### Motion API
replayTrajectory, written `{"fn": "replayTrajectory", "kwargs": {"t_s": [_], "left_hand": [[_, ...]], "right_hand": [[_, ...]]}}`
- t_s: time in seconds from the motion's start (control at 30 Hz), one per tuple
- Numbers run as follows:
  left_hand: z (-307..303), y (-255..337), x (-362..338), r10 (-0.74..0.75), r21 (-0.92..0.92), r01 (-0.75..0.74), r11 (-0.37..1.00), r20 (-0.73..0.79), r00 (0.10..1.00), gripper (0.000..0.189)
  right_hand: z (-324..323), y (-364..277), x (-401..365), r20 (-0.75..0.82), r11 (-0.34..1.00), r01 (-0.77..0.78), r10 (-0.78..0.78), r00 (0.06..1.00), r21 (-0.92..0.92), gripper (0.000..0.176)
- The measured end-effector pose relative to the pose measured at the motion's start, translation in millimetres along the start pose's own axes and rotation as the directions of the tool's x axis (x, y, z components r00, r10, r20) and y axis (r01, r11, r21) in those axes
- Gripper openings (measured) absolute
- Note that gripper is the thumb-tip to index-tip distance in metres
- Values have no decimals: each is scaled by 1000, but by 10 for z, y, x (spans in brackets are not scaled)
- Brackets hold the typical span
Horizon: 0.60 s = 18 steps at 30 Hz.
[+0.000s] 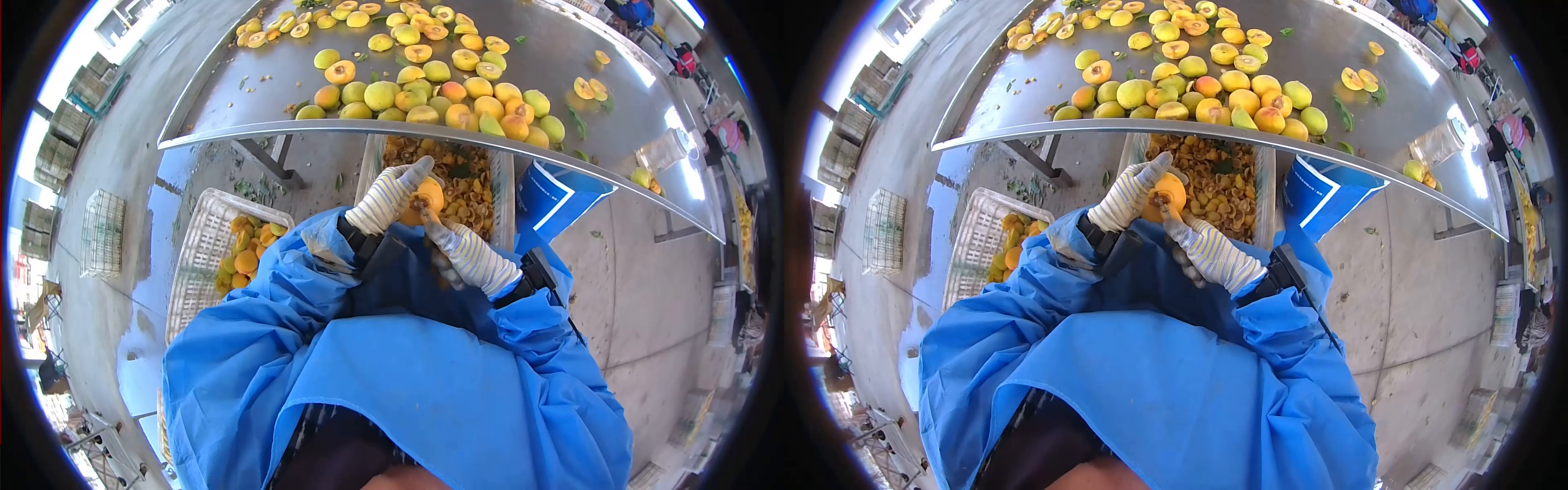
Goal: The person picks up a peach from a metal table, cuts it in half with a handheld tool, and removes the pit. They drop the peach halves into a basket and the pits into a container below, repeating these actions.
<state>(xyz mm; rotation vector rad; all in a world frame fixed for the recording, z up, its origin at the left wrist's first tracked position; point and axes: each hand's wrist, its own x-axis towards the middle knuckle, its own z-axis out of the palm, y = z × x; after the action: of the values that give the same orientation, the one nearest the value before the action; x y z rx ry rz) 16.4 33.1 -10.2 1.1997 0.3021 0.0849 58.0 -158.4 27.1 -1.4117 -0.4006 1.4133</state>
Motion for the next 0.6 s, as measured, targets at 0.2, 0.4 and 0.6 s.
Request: {"fn": "replayTrajectory", "kwargs": {"t_s": [0.2, 0.4, 0.6], "left_hand": [[42, 99, -19, 9, -92, -7, 996, 16, 1000, 54], [133, 221, -63, -82, -343, 112, 933, 100, 992, 57], [149, 215, -47, 9, -497, 18, 867, 52, 999, 61]], "right_hand": [[34, 45, 46, 266, 856, -127, -13, 964, 502, 45], [80, 67, 137, 459, 669, -227, -191, 868, 708, 42], [-6, 12, 77, 394, 683, -71, -331, 857, 727, 42]]}}
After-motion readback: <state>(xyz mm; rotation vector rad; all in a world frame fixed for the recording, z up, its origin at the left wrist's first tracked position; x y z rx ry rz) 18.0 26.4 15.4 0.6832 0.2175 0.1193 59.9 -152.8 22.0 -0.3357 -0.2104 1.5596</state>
